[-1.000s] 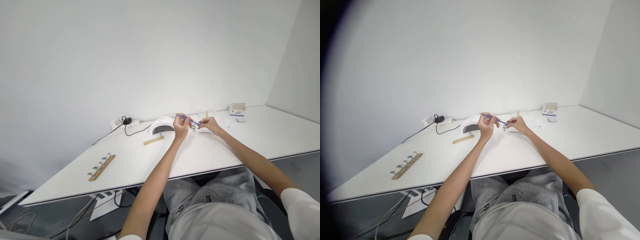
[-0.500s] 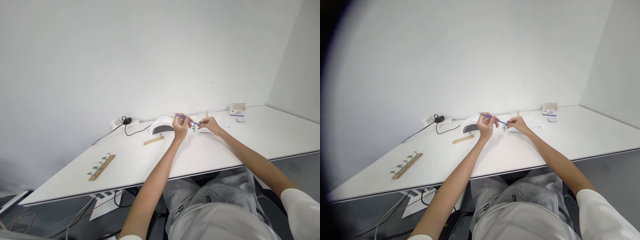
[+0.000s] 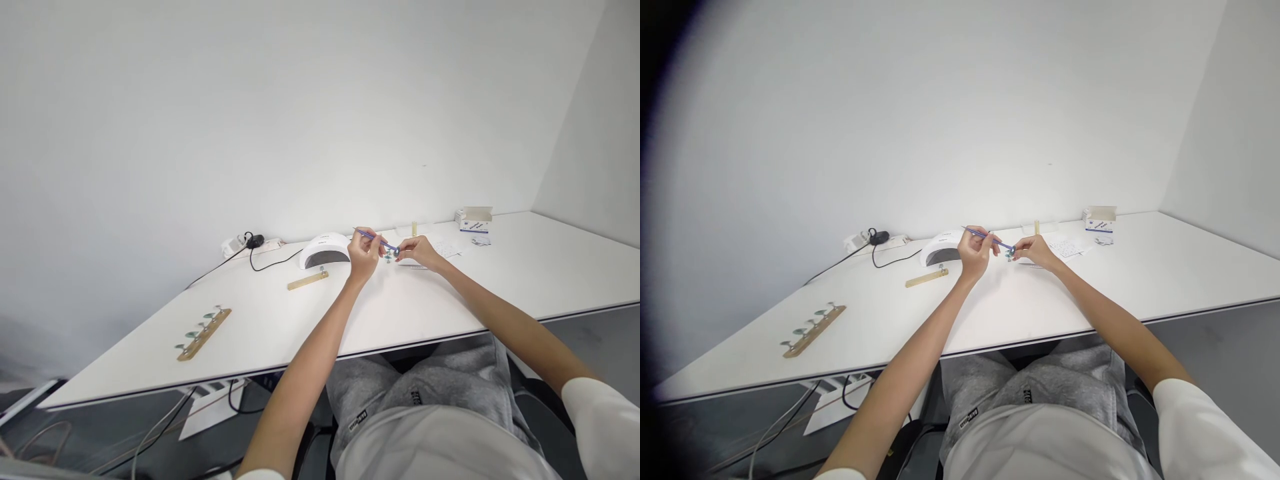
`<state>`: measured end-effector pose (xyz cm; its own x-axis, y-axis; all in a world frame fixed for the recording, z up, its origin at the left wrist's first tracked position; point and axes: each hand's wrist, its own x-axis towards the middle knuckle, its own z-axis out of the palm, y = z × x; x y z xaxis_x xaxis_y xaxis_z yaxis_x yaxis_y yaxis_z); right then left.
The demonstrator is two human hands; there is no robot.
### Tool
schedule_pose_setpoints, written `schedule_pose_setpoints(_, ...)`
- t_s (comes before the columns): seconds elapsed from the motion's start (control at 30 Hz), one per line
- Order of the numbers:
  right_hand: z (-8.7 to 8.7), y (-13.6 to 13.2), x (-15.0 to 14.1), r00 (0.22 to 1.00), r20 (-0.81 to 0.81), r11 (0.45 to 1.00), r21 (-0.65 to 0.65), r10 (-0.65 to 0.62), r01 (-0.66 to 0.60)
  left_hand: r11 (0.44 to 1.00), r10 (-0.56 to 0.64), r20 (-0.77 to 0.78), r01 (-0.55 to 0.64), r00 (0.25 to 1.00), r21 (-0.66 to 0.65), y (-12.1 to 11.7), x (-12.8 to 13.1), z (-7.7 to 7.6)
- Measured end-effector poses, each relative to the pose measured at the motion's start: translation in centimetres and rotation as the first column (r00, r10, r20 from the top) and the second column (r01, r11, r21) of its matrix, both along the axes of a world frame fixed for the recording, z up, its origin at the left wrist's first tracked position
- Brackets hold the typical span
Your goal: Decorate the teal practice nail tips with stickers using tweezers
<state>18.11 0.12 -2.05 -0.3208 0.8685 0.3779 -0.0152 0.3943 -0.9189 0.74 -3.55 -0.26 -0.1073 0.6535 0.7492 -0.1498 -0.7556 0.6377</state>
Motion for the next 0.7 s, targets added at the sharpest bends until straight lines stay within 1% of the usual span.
schedule_pose_setpoints(0.23,-0.1,0.11,-0.05,0.999,-0.03,0.999,-0.03,-0.023,0.022,1.0,-0.01,0.045,0.011,0.999,-0.015,-0.24,0.05,0.23)
schedule_pose_setpoints(0.47,-0.06,-0.08,-0.23,0.998,-0.056,0.999,-0.039,-0.028,0.025,1.0,0.0,-0.014,0.0,1.0,0.017,-0.03,0.17,-0.29)
schedule_pose_setpoints(0.7,0.4,-0.64,-0.18,0.998,-0.033,0.996,-0.071,-0.062,0.06,0.999,0.002,-0.062,0.0,0.998,0.037,0.04,0.34,-0.59)
